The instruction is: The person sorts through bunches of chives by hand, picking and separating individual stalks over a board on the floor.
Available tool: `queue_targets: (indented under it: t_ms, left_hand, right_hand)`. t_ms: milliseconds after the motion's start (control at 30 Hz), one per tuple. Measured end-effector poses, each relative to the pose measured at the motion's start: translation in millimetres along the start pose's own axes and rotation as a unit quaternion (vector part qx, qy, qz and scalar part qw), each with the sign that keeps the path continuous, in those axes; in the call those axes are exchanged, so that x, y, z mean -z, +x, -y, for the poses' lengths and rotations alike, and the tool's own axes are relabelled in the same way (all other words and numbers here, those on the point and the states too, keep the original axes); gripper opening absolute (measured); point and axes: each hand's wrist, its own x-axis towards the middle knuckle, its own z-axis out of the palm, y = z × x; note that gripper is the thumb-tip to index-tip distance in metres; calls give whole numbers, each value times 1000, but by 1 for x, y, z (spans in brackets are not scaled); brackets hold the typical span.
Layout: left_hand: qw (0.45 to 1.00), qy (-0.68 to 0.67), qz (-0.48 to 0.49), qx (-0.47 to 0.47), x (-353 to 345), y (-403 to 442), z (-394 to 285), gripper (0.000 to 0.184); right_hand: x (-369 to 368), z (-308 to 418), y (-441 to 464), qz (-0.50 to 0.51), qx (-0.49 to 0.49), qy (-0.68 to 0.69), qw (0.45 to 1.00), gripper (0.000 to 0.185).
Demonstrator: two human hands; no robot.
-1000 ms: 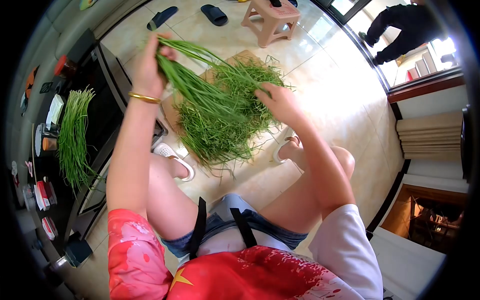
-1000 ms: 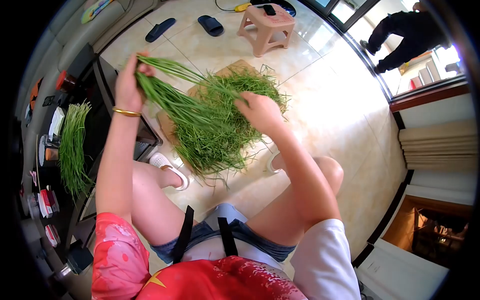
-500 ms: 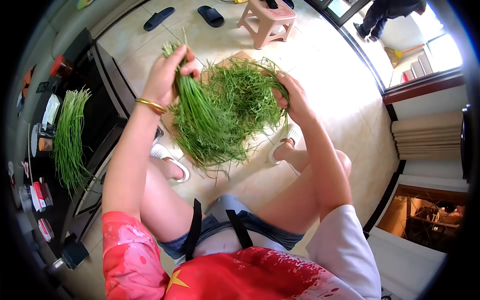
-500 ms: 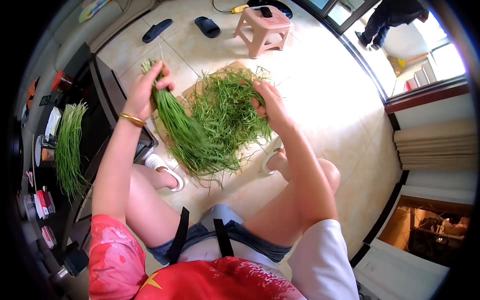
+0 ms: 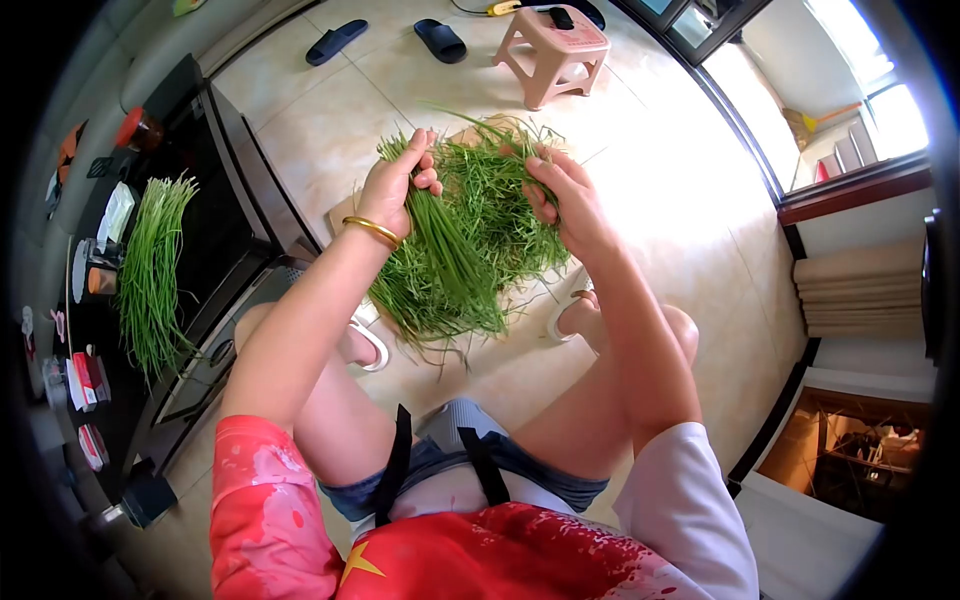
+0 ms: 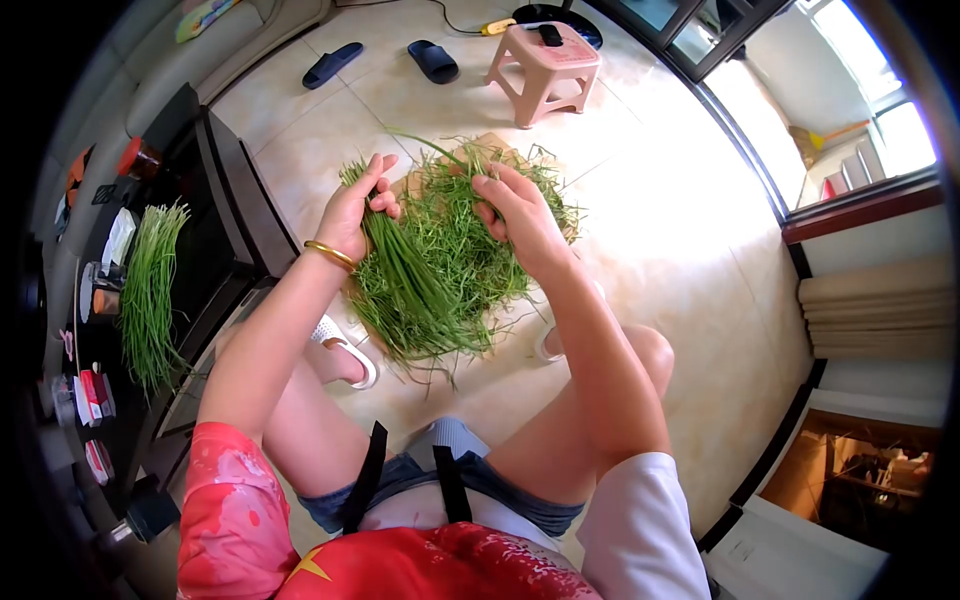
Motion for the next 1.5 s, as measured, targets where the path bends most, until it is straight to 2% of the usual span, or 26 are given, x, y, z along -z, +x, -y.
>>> queue_targets:
  t_ms: [133, 200, 233, 267, 333, 367, 400, 433, 467, 533, 600, 667, 700, 767, 833, 933, 1033, 1367, 1467, 1500]
  left_hand:
    - [999, 2, 5, -52, 0, 4, -3, 36]
    - [997, 7, 11, -73, 3, 6, -7, 33]
    - [997, -24, -9, -72, 8, 9, -9, 31]
    - [997, -25, -9, -73, 12, 13, -15, 31]
    - [989, 23, -34, -143, 20, 16, -32, 28]
    - [986, -5, -36, -161, 24, 14, -45, 26]
    - [979, -39, -78, -182, 28, 18, -59, 26]
    - [972, -28, -40, -228, 28, 12, -74, 26]
    - [960, -99, -117, -234, 21, 10, -83, 29]
    - [956, -124, -108, -244, 28, 5, -93, 28]
    - [960, -114, -83, -242, 37, 6, -91, 27]
    - [980, 47, -15, -193, 32, -2, -84, 29]
    - [983, 91, -16, -157, 22, -4, -73, 31]
    - [978, 193, 8, -85, 5, -13, -49, 33]
    - [977, 199, 69, -31, -4, -15, -21, 32]
    - [975, 191, 109, -12, -26, -29, -3, 26]
    - [971, 213, 105, -28, -28, -31, 5, 24]
    - [964, 249, 74, -50, -12, -22, 2, 25]
    - [971, 223, 75, -39, -9, -19, -2, 32]
    - [981, 178, 78, 2, -8, -20, -4, 37]
  right_hand:
    - [-8, -3, 1, 24, -11, -33, 999, 23]
    - [-12, -2, -1, 39, -49, -59, 996, 23]
    - [-17, 0, -5, 30, -63, -77, 995, 31]
    - [-15, -2, -3, 31, -63, -78, 994, 31]
    - [-6, -8, 0, 20, -69, -94, 993, 32]
    - [-3, -8, 0, 19, -69, -94, 993, 32]
    - [1, -9, 0, -9, -55, -87, 995, 32]
    - [4, -8, -1, -39, -42, -79, 995, 32]
    - [6, -5, -4, -43, -42, -80, 995, 32]
    - [8, 2, -10, -55, -54, 2, 997, 34]
    - [13, -5, -9, -43, -42, 0, 998, 35]
    - [9, -9, -9, -87, -33, -35, 995, 34]
    - [7, -7, -10, -85, -32, -34, 995, 34]
    - [3, -1, -11, -26, -11, -101, 994, 34]
    - [0, -5, -7, -13, -7, -106, 994, 33]
    - [-5, -15, 0, 2, -12, -92, 996, 28]
    - [-14, -18, 2, 16, -24, -118, 993, 23]
    - [-25, -14, 8, 14, -14, -147, 989, 23]
    - [-26, -14, 10, 18, -15, -115, 993, 23]
    - [-28, -13, 11, 8, -9, -110, 994, 22]
